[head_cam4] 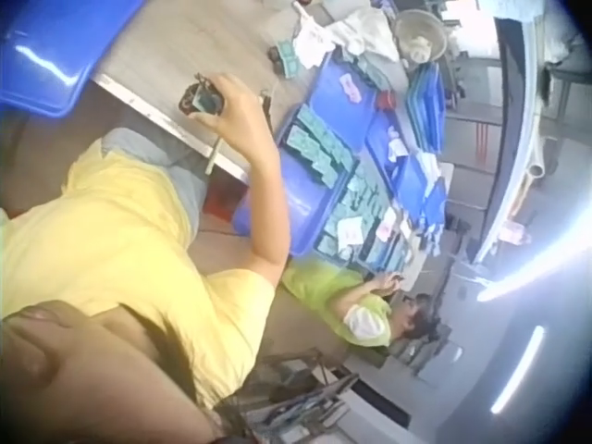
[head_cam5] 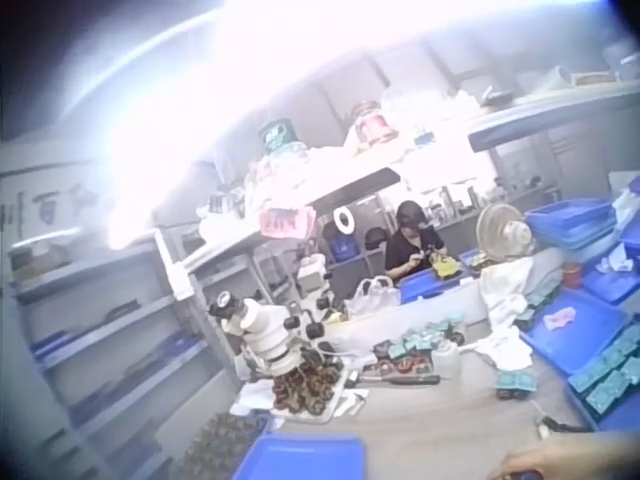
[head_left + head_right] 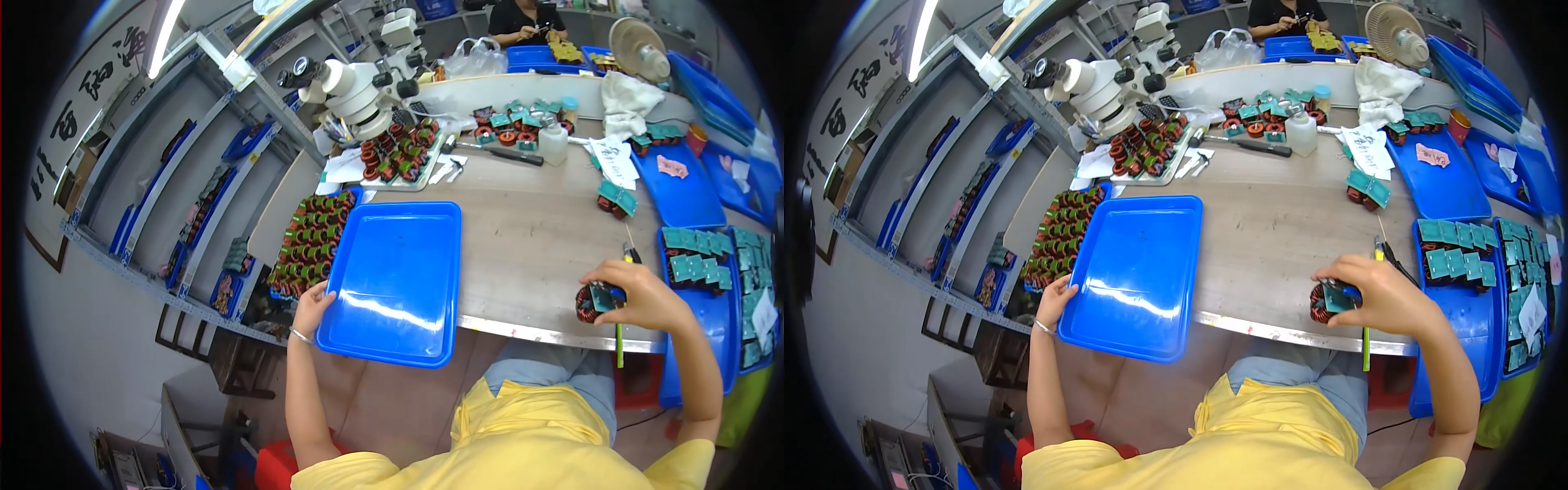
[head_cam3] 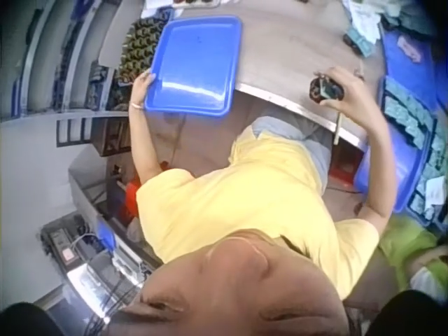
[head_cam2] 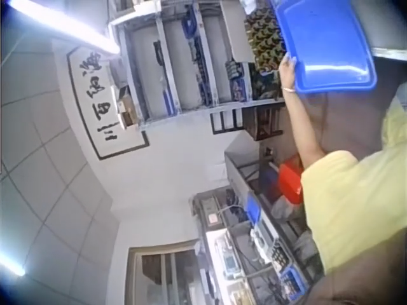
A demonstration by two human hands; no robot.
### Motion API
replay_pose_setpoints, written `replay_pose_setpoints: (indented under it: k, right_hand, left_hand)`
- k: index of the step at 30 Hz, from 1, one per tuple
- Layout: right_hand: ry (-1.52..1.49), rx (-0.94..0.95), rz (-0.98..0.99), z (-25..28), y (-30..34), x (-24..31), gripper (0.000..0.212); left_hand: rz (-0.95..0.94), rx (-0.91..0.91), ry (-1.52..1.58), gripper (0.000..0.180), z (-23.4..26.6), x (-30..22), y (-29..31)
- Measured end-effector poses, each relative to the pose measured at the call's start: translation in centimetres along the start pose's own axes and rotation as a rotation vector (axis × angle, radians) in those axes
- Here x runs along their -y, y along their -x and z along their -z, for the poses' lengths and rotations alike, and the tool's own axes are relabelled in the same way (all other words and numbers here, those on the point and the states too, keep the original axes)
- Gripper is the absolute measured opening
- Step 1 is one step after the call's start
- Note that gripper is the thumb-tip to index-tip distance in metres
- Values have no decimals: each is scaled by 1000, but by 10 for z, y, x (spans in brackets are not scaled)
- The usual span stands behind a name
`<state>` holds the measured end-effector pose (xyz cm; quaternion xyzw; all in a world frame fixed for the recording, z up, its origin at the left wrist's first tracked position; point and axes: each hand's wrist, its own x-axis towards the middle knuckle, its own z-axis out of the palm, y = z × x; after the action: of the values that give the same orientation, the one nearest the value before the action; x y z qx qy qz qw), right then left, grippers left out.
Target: Assembling and trimming wires on electronic coil components using pliers at an assembly workbench.
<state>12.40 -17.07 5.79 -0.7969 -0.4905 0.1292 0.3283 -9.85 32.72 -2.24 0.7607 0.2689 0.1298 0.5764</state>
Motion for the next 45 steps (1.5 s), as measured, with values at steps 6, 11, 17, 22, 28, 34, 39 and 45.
replay_pose_setpoints:
  k: [6,11,17,22,28,34,39,45]
  right_hand:
    - [90,-30,-63,-8,9,-26,54]
    - [43,-52,-151,-28,-11,-42,55]
    - [30,-29,-134,-35,-6,-43,54]
    - [-47,-60,-142,-32,4,-36,55]
    - [-199,-71,-11,-23,14,-9,59]
    - [-178,-290,146,-16,30,0,52]
    - [-373,-528,-192,-17,71,1,33]
    - [-765,-381,-467,-103,119,0,31]
  left_hand:
    - [-578,-341,-1023,53,-62,-16,-13]
    - [-685,196,-812,49,-194,-69,47]
    - [-608,277,-1059,45,-191,-43,48]
    - [-733,69,-1025,39,-203,-46,42]
    - [-109,697,527,55,-296,-86,74]
    - [158,818,706,57,-332,-89,90]
    - [166,705,774,50,-329,-105,103]
    - [143,747,815,62,-329,-109,107]
